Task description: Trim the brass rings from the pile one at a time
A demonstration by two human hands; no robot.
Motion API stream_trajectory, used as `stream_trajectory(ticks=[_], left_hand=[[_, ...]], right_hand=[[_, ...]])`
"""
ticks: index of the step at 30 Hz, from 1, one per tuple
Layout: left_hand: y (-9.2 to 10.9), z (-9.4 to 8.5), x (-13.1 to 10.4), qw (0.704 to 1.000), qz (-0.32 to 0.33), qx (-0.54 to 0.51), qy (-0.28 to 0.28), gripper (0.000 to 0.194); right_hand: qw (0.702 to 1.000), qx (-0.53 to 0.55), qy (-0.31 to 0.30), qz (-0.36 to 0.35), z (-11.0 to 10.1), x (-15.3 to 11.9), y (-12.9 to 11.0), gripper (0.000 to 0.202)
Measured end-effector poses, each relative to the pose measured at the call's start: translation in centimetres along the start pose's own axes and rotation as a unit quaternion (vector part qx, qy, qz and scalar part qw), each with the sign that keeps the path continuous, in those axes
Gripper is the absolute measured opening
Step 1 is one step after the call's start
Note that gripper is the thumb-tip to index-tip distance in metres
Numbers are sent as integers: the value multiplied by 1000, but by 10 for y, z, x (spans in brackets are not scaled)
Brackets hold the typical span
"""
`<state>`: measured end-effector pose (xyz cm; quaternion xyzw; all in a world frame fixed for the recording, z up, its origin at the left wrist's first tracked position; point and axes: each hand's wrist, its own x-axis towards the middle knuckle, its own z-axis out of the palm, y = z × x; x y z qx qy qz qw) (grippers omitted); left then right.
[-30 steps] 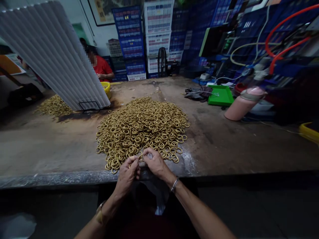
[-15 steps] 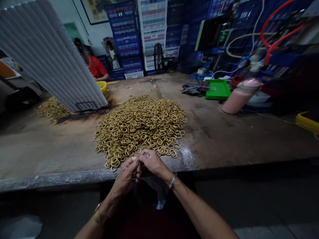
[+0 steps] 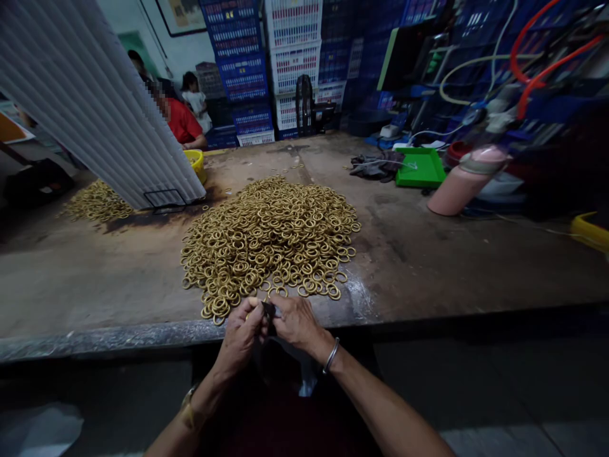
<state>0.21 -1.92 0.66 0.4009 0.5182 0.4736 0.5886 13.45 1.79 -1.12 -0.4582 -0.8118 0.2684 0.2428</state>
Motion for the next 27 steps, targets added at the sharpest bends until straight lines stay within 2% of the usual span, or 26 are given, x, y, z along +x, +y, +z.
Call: stream_trajectory(ticks=[7,11,13,18,22,27], left_hand=[[-1,-2,-3,1000,-4,5,-1,30],[1,-3,-13,998,-15,-27,-48,28],[2,-3,-18,994,-44,-67,-72,28],[-6,-9,-23,976,-110,-170,-83,28],[-14,-15,-27,963,-143,-207,-93,22],[-20,-17,-32,927,-194,-290,-134,14]], right_hand=[[997,-71,-19,31,1,4,2,15],[994,-97,-30,40,-2,7,7,18],[991,-116,-12,64,-3,8,7,18],[971,-185,53,139,-4,10,3,17],[964,-215,32,152,-2,12,-2,21],[959,-223,12,172,-1,16,-5,23]])
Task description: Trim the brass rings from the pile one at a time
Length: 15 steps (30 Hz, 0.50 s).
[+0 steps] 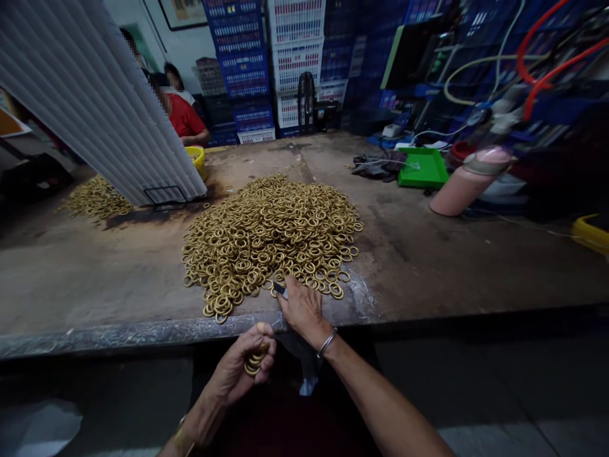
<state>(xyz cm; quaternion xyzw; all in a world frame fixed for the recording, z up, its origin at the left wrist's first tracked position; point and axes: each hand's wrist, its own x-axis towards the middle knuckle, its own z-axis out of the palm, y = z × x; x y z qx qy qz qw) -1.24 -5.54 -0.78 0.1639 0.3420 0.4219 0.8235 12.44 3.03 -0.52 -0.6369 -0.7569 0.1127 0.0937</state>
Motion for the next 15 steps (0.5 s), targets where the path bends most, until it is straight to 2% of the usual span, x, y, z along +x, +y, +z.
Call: stream_trajectory(ticks=[4,8,12,15], left_hand=[[-1,2,1,1000,-1,-30,-7,16],[8,6,7,997,54,-33,46,20],[18,9,13,982,131,44,128,25],[19,10,15,965,165,128,158,28]], right_hand=[[1000,16,-3,-14,1,1,5,20],[992,97,26,-75,3,-4,11,16],[967,210,34,-139,4,-12,10,16],[955,237,27,-175,2,-18,4,17]])
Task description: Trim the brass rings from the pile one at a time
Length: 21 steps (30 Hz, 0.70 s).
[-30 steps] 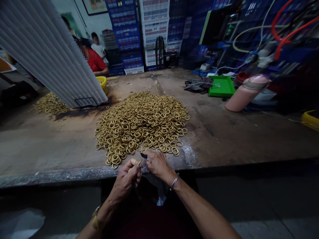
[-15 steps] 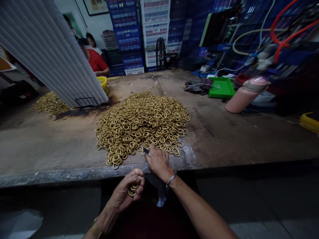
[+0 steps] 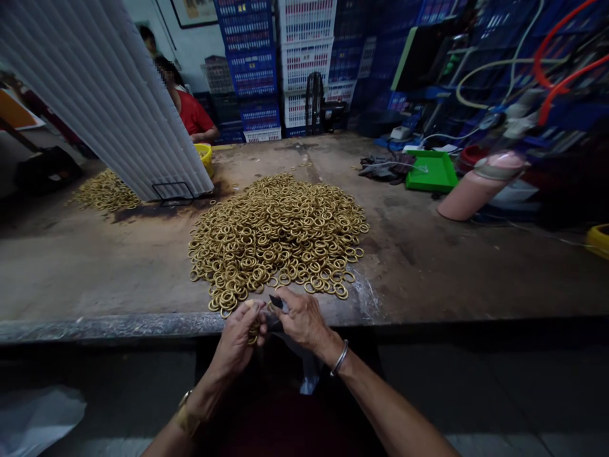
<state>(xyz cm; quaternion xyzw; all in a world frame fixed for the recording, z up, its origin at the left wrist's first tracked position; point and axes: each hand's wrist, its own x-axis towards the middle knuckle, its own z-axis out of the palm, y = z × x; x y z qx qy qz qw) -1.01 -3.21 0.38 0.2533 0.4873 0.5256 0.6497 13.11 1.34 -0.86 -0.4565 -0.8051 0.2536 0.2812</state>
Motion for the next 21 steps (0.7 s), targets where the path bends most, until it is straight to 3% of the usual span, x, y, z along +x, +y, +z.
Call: stream_trajectory(ticks=[3,7,14,16,21], left_hand=[[-2,0,-1,996,21,85,-7,29],[-5,-3,-3,984,69,166,18,27],[-4,1,-5,974,124,187,34,24],[-4,1,-7,978,97,185,24,26],[-2,-2,-9,986,24,163,-20,32]], right_hand=[[1000,16,-15,-3,1,0,-7,15],[989,131,-29,56,4,2,-15,15],[905,355,-76,222,14,5,-12,26],[908,354,-61,218,15,6,-11,25],[950,265,-5,165,12,10,-16,17]])
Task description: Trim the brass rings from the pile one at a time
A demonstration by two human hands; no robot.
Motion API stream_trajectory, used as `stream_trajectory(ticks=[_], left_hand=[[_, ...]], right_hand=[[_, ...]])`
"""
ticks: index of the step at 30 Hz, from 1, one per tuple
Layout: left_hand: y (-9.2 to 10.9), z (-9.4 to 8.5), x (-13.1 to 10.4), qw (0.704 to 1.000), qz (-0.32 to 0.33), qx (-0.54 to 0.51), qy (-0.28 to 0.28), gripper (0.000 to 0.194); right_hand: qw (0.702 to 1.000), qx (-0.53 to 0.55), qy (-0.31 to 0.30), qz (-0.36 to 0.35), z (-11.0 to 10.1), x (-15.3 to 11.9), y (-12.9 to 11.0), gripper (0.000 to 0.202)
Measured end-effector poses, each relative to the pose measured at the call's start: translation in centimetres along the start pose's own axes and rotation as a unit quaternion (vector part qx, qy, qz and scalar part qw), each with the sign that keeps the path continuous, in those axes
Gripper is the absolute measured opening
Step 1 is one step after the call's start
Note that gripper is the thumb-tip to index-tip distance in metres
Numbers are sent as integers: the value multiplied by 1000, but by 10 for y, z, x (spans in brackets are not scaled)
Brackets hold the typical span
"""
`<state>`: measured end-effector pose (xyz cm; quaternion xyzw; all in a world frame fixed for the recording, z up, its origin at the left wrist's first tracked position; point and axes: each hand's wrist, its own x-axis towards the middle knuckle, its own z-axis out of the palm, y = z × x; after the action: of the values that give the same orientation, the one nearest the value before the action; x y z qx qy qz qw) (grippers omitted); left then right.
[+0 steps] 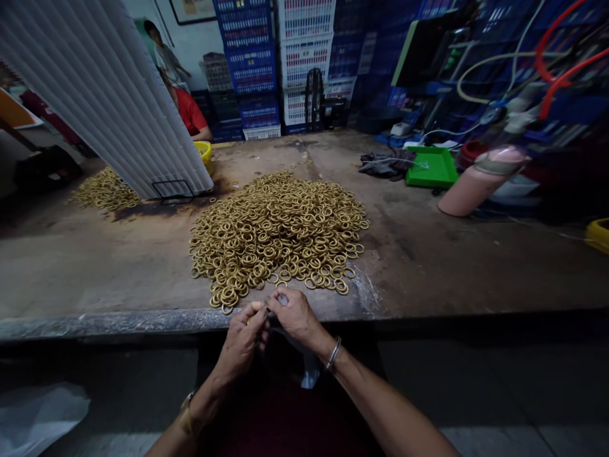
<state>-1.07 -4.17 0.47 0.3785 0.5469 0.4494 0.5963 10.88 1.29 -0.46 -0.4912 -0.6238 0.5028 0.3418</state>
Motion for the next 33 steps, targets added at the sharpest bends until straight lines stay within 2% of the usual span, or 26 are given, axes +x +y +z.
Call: stream_trajectory(ticks=[6,8,11,15,19,33], left_hand=[[-2,0,0,997,-12,-66,-24,32],[-3,0,0,996,-11,-79,-25,31],[-3,1,0,997,-4,-78,-19,32],[-3,2,3,998,12,-55,-1,34],[0,2,4,999,8,-33,2,35],[1,0,3,1000,17,-20,-4,30]], right_hand=[[1000,19,-14,16,0,3,1,16],[1000,1,7,20,-2,4,4,16],[995,-90,39,-27,-6,1,8,17],[967,-228,-27,-110,-9,-9,8,13],[939,-312,-58,-131,-8,-14,7,11],[932,-322,-67,-150,-8,-14,6,14]])
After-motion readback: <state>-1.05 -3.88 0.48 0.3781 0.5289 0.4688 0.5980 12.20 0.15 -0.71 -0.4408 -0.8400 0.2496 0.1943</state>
